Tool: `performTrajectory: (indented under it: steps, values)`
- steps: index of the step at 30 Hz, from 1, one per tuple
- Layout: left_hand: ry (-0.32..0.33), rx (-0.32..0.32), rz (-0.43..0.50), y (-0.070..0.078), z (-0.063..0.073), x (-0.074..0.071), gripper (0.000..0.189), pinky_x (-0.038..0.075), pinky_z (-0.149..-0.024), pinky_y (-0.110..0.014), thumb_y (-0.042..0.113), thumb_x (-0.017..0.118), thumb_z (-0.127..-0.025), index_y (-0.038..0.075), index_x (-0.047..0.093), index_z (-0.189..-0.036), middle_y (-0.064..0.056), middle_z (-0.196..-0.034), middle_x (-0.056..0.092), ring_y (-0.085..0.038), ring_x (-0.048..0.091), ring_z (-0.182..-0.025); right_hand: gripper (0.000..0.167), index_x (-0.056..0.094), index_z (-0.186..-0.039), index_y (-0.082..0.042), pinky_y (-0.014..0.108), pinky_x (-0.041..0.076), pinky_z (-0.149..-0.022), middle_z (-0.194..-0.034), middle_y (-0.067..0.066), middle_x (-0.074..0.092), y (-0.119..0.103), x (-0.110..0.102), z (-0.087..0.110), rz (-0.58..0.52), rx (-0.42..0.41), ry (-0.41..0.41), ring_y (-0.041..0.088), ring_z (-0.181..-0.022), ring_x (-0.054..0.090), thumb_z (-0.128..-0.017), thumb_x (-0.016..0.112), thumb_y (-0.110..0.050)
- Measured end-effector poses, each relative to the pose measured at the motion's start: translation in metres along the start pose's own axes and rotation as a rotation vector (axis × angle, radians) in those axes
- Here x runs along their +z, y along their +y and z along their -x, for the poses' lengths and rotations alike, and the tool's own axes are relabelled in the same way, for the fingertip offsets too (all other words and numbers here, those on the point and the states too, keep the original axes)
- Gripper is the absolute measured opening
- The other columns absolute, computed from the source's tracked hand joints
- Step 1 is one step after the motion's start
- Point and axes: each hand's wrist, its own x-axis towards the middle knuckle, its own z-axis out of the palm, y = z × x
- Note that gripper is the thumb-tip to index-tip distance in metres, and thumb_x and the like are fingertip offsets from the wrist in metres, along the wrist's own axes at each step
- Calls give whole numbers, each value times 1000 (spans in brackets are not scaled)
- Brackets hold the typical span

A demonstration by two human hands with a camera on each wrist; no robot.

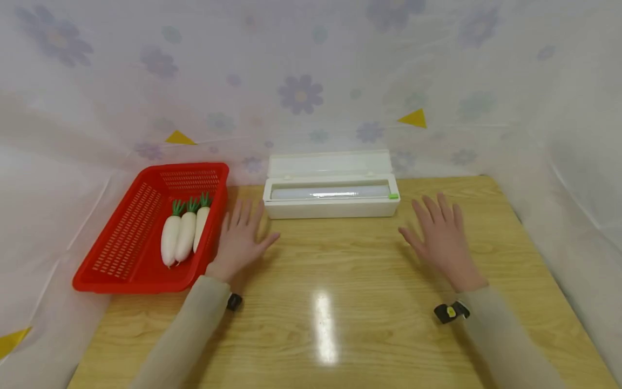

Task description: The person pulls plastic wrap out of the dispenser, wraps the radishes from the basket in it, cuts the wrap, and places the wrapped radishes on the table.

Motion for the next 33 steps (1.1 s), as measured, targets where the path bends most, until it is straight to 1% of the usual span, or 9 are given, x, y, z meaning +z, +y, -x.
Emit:
performTrajectory:
  steps: [4, 8, 11, 13, 16, 20, 25, 29, 33]
  values:
    - [-13, 11, 51, -2, -12, 0, 97, 15, -123, -67, 70, 50, -98, 13, 13, -168, -12, -175, 9, -36, 5, -160, 58, 57, -139, 6, 71, 28, -112, -132, 31, 60, 2, 2, -18, -52, -80, 69, 56, -137, 42, -97, 73, -31]
    - [-21, 12, 94, -4, -26, 0, 97, 18, -122, -68, 70, 50, -99, 11, 16, -168, -14, -174, 14, -36, 7, -160, 48, 63, -132, 5, 68, 35, -108, -124, 29, 66, 4, 5, -34, -104, -94, 56, 53, -127, 51, -94, 77, -21]
    - [3, 13, 160, -6, -36, 1, 91, 22, -121, -67, 64, 56, -100, 8, 27, -165, -18, -170, 24, -39, 18, -157, 44, 66, -130, 4, 66, 38, -104, -122, 27, 67, 5, 7, -46, -148, -95, 34, 49, -122, 53, -94, 78, -18]
    - [41, 21, 224, -7, -43, 2, 82, 27, -120, -63, 55, 63, -100, 6, 37, -161, -20, -165, 34, -41, 28, -152, 41, 66, -129, 4, 66, 38, -103, -120, 26, 67, 5, 7, -53, -182, -106, 22, 48, -120, 53, -94, 78, -15]
    - [104, 27, 326, -7, -52, 4, 64, 35, -116, -54, 42, 70, -100, 5, 54, -150, -21, -153, 46, -40, 39, -140, 38, 67, -126, 4, 65, 38, -104, -118, 25, 68, 5, 8, -64, -218, -118, 8, 48, -122, 52, -92, 79, -11]
    - [165, 5, 444, -6, -62, 5, 44, 40, -108, -47, 33, 73, -99, 7, 70, -134, -17, -137, 54, -35, 42, -129, 33, 70, -119, 2, 64, 36, -108, -114, 24, 70, 6, 12, -77, -234, -103, -14, 49, -127, 50, -91, 80, -11]
    - [161, -18, 529, -4, -70, 3, 32, 41, -104, -46, 31, 72, -100, 9, 77, -123, -14, -126, 55, -33, 43, -124, 28, 74, -115, 0, 65, 32, -111, -115, 24, 71, 4, 16, -88, -244, -107, -56, 50, -128, 49, -90, 81, -11]
    - [155, -24, 546, -1, -76, 2, 26, 41, -101, -46, 29, 73, -100, 9, 80, -115, -14, -118, 56, -33, 44, -119, 22, 78, -110, -2, 66, 29, -113, -114, 23, 69, 4, 19, -93, -242, -131, -80, 52, -127, 47, -90, 81, -10]
    - [124, -47, 566, 1, -80, 2, 24, 41, -100, -45, 27, 73, -100, 9, 81, -113, -14, -117, 55, -32, 43, -119, 15, 79, -107, -2, 67, 30, -110, -115, 26, 67, 5, 22, -95, -243, -141, -89, 52, -124, 48, -92, 77, -7]
